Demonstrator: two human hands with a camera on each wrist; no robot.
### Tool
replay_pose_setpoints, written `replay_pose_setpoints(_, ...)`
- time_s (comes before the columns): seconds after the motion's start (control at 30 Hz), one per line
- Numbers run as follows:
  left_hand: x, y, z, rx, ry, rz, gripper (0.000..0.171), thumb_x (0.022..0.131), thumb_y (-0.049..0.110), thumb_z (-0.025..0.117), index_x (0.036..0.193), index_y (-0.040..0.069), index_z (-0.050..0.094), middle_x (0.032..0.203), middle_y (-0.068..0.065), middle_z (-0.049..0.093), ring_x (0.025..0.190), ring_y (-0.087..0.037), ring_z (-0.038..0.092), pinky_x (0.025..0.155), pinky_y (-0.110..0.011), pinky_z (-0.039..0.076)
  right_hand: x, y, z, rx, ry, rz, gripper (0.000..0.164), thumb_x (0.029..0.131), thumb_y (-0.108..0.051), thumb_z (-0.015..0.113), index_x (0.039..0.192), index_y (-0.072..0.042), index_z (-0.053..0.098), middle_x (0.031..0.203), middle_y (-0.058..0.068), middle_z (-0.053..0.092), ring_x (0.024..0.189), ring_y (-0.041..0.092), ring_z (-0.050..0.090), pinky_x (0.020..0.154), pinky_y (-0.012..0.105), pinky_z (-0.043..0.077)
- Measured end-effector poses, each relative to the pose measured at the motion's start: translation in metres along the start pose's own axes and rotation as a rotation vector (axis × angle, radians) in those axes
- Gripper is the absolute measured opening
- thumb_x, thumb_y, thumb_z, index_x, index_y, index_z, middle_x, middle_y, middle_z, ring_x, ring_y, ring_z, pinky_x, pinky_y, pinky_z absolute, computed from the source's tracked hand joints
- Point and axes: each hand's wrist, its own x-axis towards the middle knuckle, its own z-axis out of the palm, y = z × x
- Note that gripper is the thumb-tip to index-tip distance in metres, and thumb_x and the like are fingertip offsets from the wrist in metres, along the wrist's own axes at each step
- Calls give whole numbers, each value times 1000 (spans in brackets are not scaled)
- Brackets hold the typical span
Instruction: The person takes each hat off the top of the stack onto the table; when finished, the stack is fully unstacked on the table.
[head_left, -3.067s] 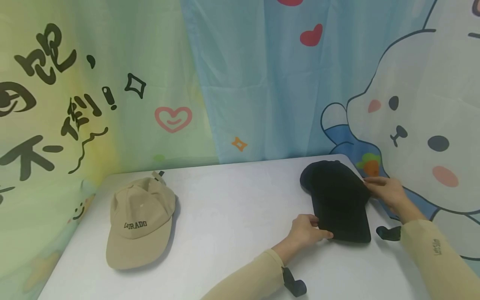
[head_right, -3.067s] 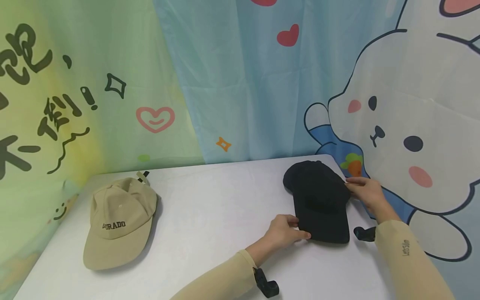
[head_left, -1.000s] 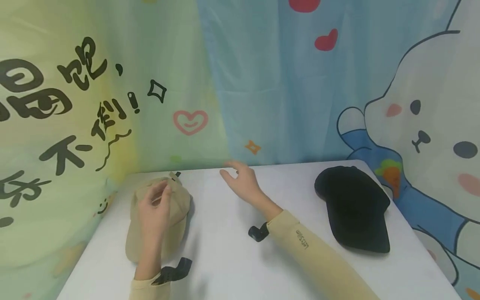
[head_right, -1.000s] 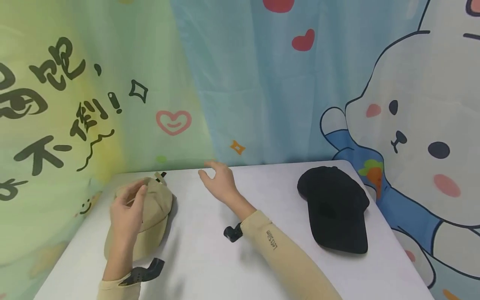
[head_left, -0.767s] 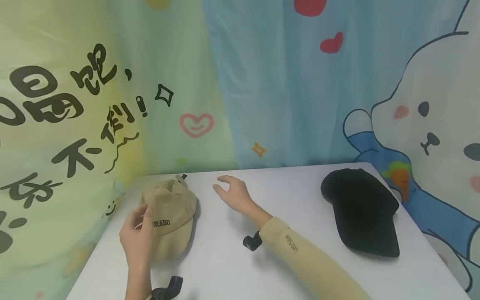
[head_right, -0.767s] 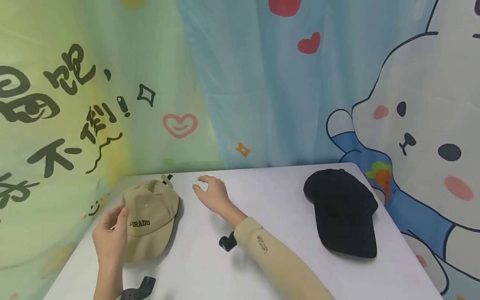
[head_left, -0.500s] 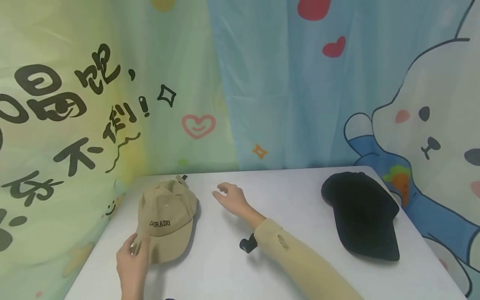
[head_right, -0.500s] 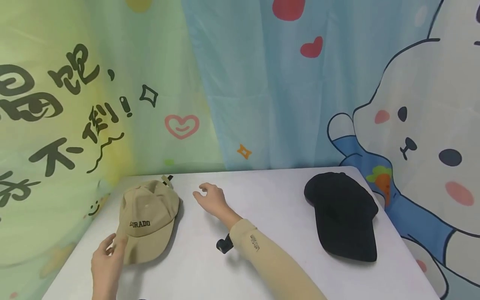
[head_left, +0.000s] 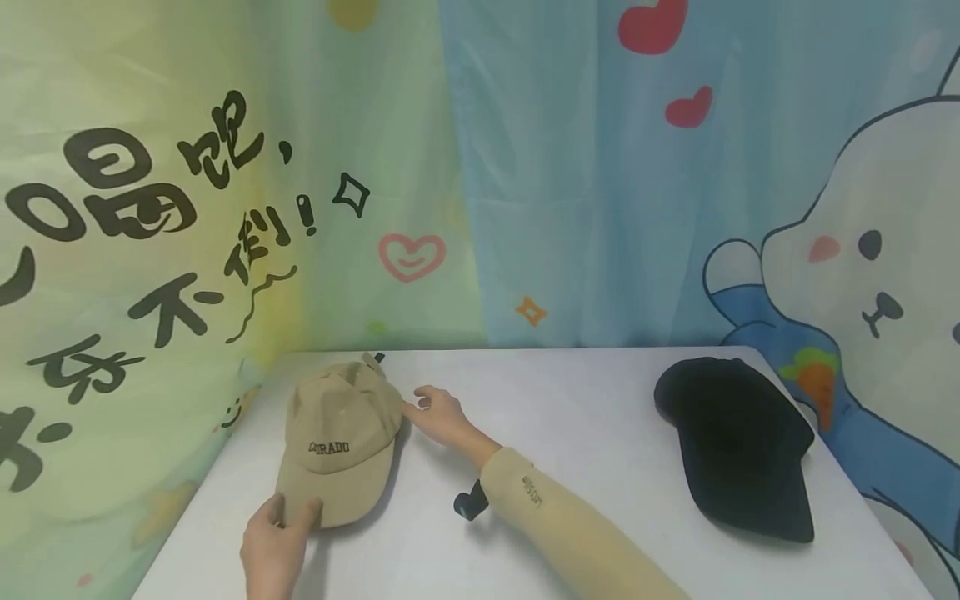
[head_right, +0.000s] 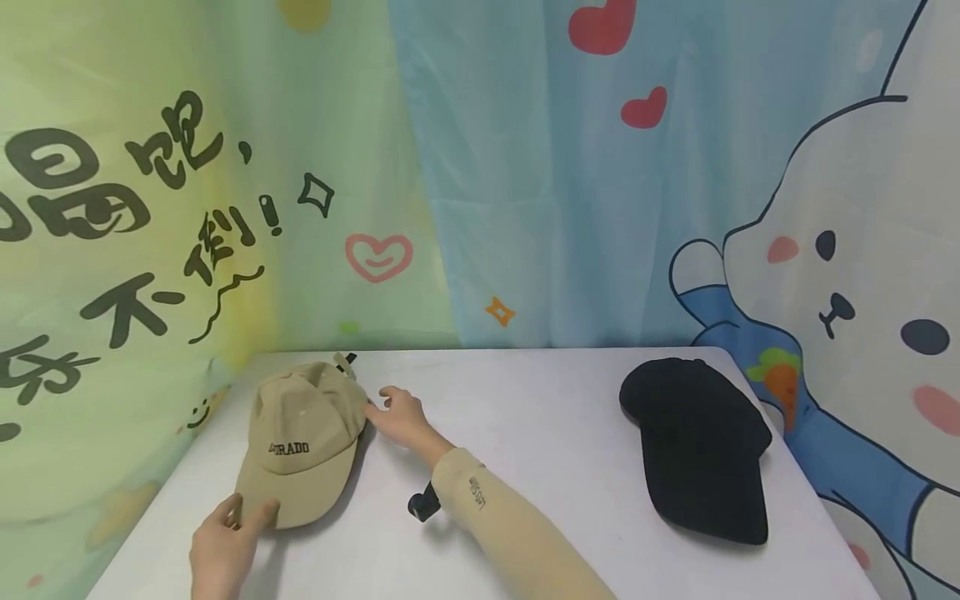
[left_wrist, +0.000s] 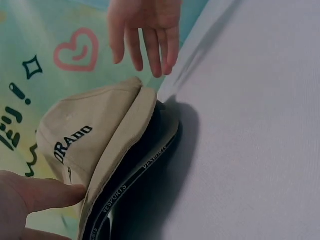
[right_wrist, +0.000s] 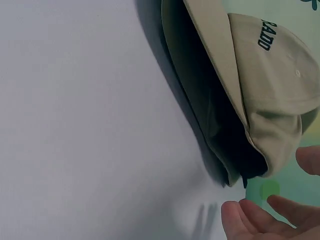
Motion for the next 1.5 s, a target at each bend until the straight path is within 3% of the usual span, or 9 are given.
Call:
replay_pose_setpoints(0.33,-1,2,1,3,28,41,83,94,37,68,144,-18,29,144,-41,32,131,-58,32,104,-64,35,1,-2,9,178,-75,22,55,93,-28,65,136,3,53,107,15,71,93,30,69,75,33,58)
replay_pose_setpoints(0.7,0,2,0,6,25,47,83,93,36,68,144,-17,30,143,-41,33,131,-57,32,105,-63,35,7,-6,11,299,-14,19,52,89,-18,71,134,2,55,98,9,71,81,20,70,74,31,59)
replay_pose_setpoints(1.2,1,-1,-5,-23,66,49,72,94,28,68,142,-15,36,142,-38,38,125,-55,43,97,-59,45,9,-8,15,305,100,-51,35,84,-5,73,118,0,67,89,9,71,72,17,70,66,26,57)
replay_pose_setpoints(1.5,-1,10,-15,-52,128,81,67,92,23,69,140,-14,40,141,-38,40,126,-55,43,94,-58,48,9,-19,13,348,152,-103,30,84,-4,73,114,-3,70,90,6,72,75,15,69,71,28,58)
